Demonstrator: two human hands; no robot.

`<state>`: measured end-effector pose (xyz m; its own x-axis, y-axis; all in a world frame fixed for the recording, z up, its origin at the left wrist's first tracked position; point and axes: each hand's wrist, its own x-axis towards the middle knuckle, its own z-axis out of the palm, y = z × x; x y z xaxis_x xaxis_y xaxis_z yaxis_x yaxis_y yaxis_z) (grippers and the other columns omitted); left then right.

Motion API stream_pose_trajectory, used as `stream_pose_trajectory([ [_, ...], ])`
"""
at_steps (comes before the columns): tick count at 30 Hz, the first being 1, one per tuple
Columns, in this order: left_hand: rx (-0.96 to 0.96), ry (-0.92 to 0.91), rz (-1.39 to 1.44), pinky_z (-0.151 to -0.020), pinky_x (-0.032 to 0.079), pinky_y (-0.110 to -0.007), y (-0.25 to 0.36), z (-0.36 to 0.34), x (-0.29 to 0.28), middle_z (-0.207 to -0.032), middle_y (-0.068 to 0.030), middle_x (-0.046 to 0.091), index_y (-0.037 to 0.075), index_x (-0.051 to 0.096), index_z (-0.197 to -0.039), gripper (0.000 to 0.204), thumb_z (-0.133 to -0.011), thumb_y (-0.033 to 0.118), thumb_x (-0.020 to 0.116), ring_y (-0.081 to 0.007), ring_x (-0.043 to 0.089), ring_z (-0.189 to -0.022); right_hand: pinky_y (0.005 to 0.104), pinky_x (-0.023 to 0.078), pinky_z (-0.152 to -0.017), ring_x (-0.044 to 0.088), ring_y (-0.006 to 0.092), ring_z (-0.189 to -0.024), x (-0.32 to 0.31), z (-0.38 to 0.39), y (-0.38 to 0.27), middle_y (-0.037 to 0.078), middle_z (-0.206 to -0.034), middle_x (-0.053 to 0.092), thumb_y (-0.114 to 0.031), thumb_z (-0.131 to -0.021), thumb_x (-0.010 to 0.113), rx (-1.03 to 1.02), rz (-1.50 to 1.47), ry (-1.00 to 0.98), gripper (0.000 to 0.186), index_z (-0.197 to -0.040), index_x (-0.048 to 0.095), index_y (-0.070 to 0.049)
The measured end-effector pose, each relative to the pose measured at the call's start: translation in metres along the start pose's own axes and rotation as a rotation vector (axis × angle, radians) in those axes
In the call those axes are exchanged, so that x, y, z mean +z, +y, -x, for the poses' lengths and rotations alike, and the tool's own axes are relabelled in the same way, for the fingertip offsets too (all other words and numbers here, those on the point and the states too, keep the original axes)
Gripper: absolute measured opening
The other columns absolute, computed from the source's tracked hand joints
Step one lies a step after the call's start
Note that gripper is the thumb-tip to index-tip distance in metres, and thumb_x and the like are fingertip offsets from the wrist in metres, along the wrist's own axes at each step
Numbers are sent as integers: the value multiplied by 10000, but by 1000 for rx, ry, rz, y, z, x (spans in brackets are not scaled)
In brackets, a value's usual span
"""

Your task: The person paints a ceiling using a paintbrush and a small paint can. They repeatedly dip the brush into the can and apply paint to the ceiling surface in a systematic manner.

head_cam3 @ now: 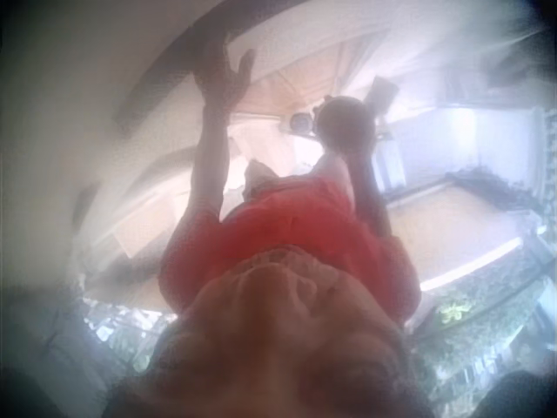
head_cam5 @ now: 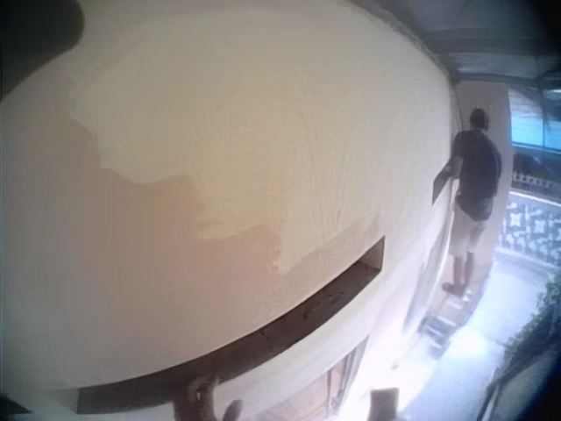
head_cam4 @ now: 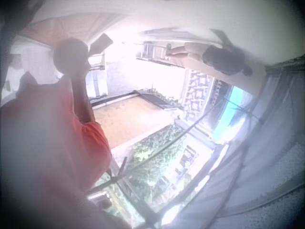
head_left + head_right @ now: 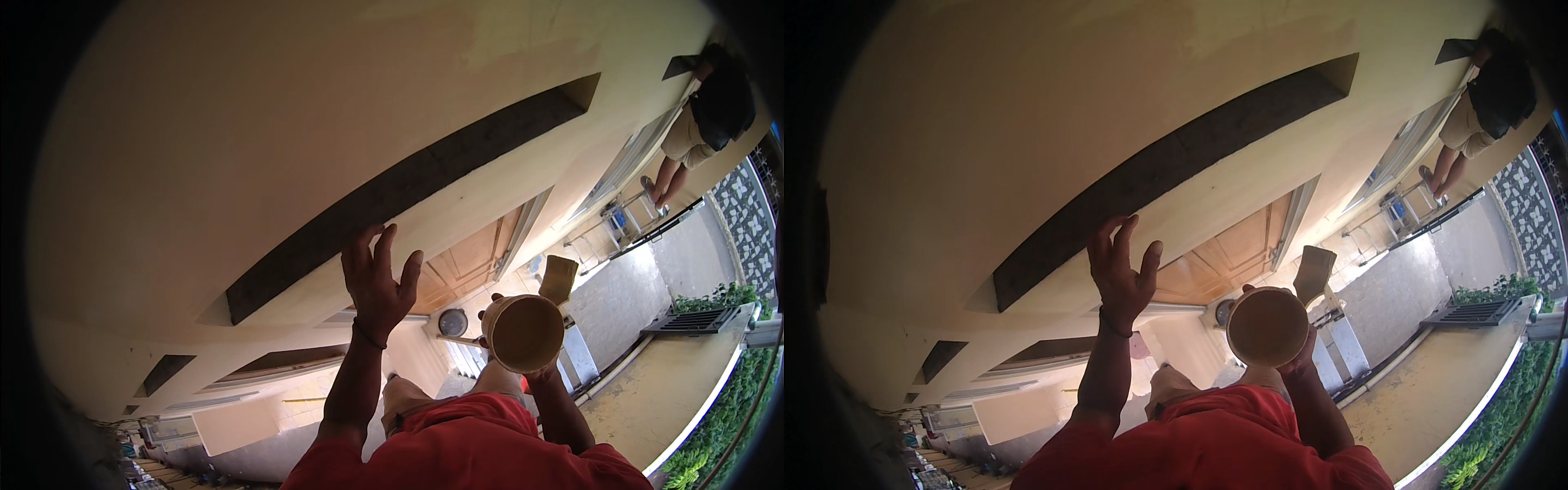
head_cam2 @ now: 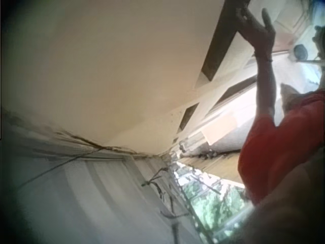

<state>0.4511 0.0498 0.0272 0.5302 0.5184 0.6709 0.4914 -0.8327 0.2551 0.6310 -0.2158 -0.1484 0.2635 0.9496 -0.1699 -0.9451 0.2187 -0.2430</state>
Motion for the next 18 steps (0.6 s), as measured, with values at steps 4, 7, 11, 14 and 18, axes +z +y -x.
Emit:
stream_pose_trajectory([
  [4,65,-96,-210,-1117,468,-592,-48,-50,0,-1487,-292,550,-47,568,-1488,718,-1071,530,661,-489,553,-1341,703,510,-1148,493,503,-1479,27,1,-16,232,-1651,451,-548,-1037,624,-38,86,16,741,-1617,497,-103],
  [7,-23,-188,-337,-1202,426,-602,-74,-57,-3,-1567,-322,515,-35,511,-1566,788,-1084,583,595,-507,497,-1462,646,537,-1143,564,444,-1427,26,-2,-13,215,-1574,539,-448,-1077,567,-46,54,41,613,-1570,539,-86],
  [11,-195,-262,-404,-1229,414,-606,-98,-43,-6,-1599,-340,518,-11,490,-1604,835,-1100,655,502,-507,483,-1510,569,573,-1135,659,365,-1358,25,-1,-3,192,-1470,656,-316,-1129,491,-15,0,76,466,-1507,594,-63],
  [14,-145,-251,-364,-1237,412,-592,-95,-65,34,-1597,-336,526,-11,508,-1589,838,-1101,669,484,-488,492,-1509,586,505,-1214,569,360,-1467,-12,4,-7,172,-1566,595,-286,-1186,454,-95,-107,19,452,-1583,530,-83],
  [18,-242,-270,-360,-1252,402,-577,-98,-52,17,-1619,-315,518,-2,495,-1602,868,-1090,699,480,-464,483,-1526,576,530,-1187,607,356,-1424,2,-2,-5,175,-1519,627,-289,-1172,459,-29,-53,76,444,-1547,557,-74],
])
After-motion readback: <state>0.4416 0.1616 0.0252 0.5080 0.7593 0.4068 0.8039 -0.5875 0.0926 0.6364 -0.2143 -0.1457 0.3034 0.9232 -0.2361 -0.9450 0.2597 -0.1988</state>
